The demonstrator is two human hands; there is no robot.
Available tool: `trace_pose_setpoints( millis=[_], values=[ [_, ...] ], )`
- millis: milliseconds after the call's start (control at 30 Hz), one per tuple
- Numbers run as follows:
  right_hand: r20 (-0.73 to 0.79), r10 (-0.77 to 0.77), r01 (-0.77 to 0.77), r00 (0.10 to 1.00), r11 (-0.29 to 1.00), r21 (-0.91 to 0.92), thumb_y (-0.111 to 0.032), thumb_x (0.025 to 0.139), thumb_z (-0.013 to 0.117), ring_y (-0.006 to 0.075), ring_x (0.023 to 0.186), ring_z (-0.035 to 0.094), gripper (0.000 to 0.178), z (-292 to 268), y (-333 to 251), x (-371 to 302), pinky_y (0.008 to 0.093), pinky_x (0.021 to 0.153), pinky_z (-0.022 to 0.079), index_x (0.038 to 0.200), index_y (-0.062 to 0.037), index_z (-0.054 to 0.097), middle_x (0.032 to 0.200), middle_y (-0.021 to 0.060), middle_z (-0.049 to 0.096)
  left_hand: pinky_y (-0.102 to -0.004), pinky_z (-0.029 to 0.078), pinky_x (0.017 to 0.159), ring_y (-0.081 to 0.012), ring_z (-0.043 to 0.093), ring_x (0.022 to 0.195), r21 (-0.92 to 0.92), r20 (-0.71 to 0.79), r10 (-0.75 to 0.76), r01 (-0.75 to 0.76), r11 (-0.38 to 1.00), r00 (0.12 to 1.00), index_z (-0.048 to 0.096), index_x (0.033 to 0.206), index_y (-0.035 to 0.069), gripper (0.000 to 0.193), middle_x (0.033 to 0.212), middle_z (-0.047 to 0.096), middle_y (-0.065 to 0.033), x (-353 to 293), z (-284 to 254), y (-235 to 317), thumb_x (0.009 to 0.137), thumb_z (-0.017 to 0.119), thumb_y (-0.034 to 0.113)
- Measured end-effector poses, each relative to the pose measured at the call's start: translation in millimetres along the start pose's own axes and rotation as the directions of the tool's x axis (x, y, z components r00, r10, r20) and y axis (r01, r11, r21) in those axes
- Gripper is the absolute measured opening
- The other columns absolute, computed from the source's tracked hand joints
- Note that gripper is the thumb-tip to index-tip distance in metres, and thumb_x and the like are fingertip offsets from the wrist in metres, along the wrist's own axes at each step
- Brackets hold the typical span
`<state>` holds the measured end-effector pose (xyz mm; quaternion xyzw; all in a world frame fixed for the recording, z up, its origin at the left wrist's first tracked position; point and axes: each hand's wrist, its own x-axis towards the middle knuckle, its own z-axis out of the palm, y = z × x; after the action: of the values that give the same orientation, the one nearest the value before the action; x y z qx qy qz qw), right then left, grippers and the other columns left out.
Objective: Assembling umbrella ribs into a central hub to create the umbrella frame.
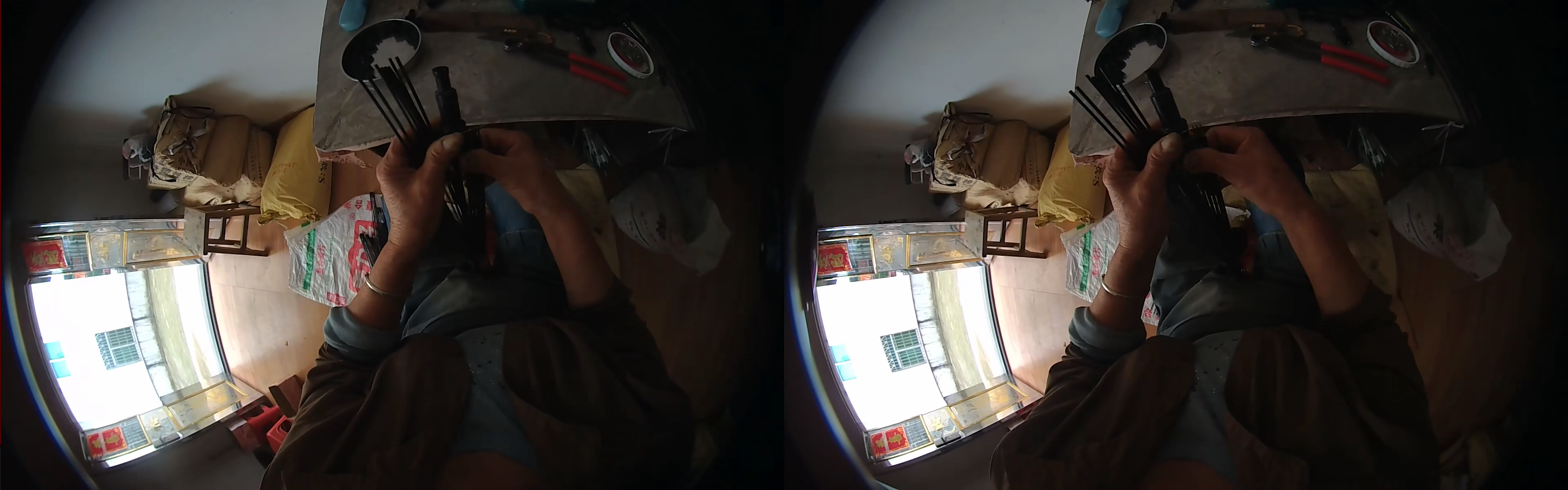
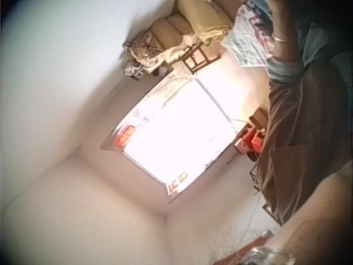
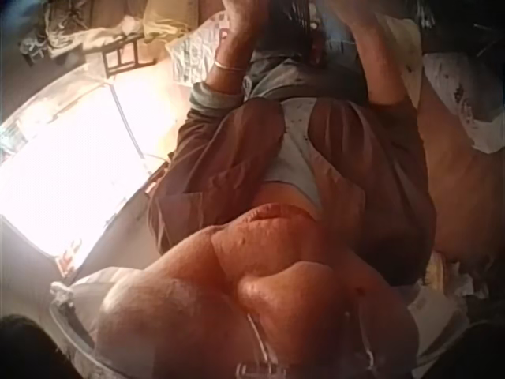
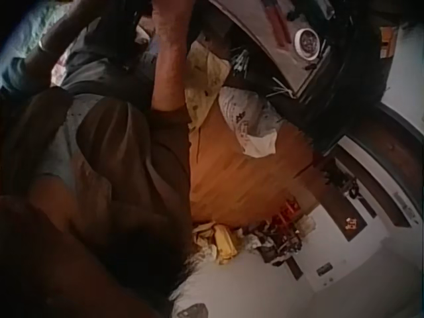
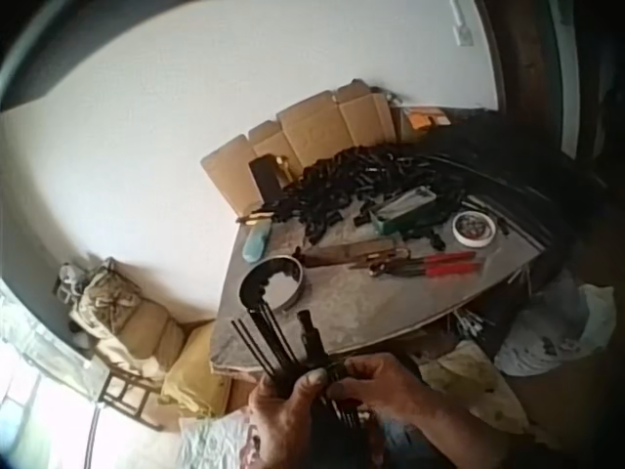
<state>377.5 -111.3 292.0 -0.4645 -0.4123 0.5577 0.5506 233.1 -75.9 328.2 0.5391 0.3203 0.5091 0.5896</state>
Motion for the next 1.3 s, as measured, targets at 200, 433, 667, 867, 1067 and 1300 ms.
trace_pose_setpoints(
  millis=[200, 433, 667, 867, 1067, 1300],
  values=[
    [0.041, 0.018, -0.021, 0.999, 0.997, 0.074, -0.026, 0.082, 0.069, 0.0019, 0.065, 0.050, 0.020, -0.3, -0.5, -1.2, 0.0200, 0.058, 0.041, 0.085, -0.0057, 0.066, 0.070, -0.0048, 0.057, -0.0228, 0.050, 0.075, -0.0094, 0.062, 0.083, 0.030, 0.031, -0.052, 0.051, 0.998, 0.998, 0.062, 0.109, -0.001, 0.023, 0.094, 0.068, -0.0057, -2.5, -1.0, 6.6, 0.087, 0.064, 0.008],
    [0.003, -0.034, 0.034, 0.999, 0.999, -0.004, -0.020, 0.086, 0.066, 0.0012, 0.069, 0.051, 0.019, 10.8, -2.9, -5.7, 0.0185, 0.062, 0.042, 0.093, -0.0028, 0.066, 0.075, -0.0046, 0.060, -0.0219, 0.049, 0.074, -0.0083, 0.061, 0.083, 0.114, -0.025, 0.044, -0.041, 0.993, 0.999, 0.061, 0.110, -0.002, 0.024, 0.093, 0.067, -0.0058, -3.0, -1.8, -0.8, 0.088, 0.063, 0.008],
    [-0.051, -0.121, 0.123, 0.991, 0.992, 0.020, -0.016, 0.087, 0.064, 0.0020, 0.075, 0.053, 0.018, 17.5, -8.7, -11.6, 0.0189, 0.066, 0.043, 0.097, -0.0010, 0.066, 0.080, -0.0031, 0.062, -0.0220, 0.050, 0.073, -0.0086, 0.061, 0.082, 0.142, -0.039, 0.051, -0.044, 0.989, 0.998, 0.062, 0.108, -0.001, 0.023, 0.092, 0.067, -0.0055, -4.9, 0.2, 4.2, 0.087, 0.064, 0.008],
    [-0.004, -0.020, 0.020, 1.000, 0.999, 0.046, -0.021, 0.086, 0.066, 0.0021, 0.075, 0.054, 0.021, 7.6, -1.7, -5.4, 0.0190, 0.065, 0.043, 0.096, -0.0030, 0.067, 0.081, -0.0031, 0.062, -0.0222, 0.050, 0.074, -0.0086, 0.062, 0.083, 0.128, -0.049, 0.035, -0.029, 0.991, 0.998, 0.062, 0.106, -0.001, 0.022, 0.092, 0.068, -0.0061, -5.4, -0.1, 5.3, 0.087, 0.065, 0.008],
    [0.037, 0.055, -0.059, 0.998, 0.989, 0.133, -0.024, 0.085, 0.067, 0.0046, 0.073, 0.056, 0.024, 9.7, -9.2, -3.5, 0.0203, 0.064, 0.045, 0.099, -0.0041, 0.066, 0.080, -0.0025, 0.062, -0.0224, 0.050, 0.075, -0.0088, 0.062, 0.084, 0.089, -0.077, 0.078, -0.071, 0.993, 0.994, 0.062, 0.105, -0.001, 0.020, 0.091, 0.068, -0.0062, -7.2, 2.7, 7.0, 0.086, 0.064, 0.006],
    [0.005, 0.063, -0.063, 0.998, 0.991, 0.121, -0.024, 0.086, 0.067, 0.0047, 0.069, 0.056, 0.023, 12.9, -6.3, -0.1, 0.0202, 0.061, 0.043, 0.098, -0.0039, 0.065, 0.079, -0.0013, 0.063, -0.0221, 0.050, 0.073, -0.0086, 0.061, 0.082, 0.039, -0.097, 0.044, -0.040, 0.998, 0.994, 0.062, 0.104, -0.002, 0.019, 0.090, 0.068, -0.0059, -5.5, 0.1, 5.3, 0.086, 0.063, 0.005]
  ],
)
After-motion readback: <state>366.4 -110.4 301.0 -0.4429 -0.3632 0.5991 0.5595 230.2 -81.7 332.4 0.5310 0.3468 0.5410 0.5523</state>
